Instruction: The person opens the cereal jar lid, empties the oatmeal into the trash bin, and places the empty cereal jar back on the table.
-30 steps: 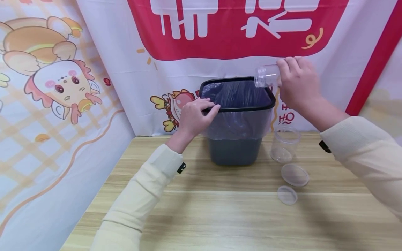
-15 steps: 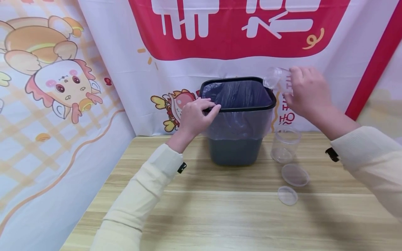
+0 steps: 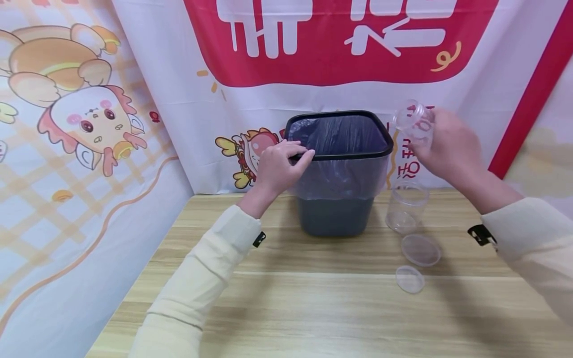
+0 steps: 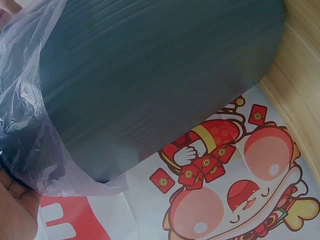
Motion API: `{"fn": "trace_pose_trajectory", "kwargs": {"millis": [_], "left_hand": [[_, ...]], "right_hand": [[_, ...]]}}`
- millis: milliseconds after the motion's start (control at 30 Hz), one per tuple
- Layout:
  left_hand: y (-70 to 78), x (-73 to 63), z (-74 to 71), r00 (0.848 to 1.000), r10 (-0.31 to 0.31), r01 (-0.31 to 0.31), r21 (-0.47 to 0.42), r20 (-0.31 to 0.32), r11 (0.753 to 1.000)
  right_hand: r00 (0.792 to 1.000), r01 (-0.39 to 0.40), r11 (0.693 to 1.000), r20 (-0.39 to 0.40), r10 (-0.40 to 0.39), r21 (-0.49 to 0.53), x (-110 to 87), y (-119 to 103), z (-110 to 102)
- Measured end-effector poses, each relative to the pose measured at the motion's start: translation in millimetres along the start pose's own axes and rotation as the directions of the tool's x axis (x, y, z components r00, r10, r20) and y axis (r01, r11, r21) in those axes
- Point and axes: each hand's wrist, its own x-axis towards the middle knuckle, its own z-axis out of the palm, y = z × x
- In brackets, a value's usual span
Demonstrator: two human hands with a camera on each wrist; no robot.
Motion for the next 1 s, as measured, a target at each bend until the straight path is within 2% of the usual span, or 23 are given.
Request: {"fn": "trace_pose_trajectory", "kwargs": {"millis": [267,733,1000], "left_hand": [[-0.5,0.0,0.1,1.0,0.003,-0.003,0.002,0.005,1.0],[-1.7,0.2,0.7,1.0,0.011,-0.01,0.005,-0.011,1.0],[-1.3,-0.2,0.3,1.0,0.013,-0.013,0.016,-0.004,1.0]], "right_hand": [[0.989,-0.142,0.988,0.062,0.138,0.062,-12.0,5.6,4.4],[0.974,-0.217,0.961,0.109,0.2,0.174,-35.6,5.2,16.6],[0.979,-0.198,0.952,0.103,0.179,0.233,-55.3,10.1,29.4]]}}
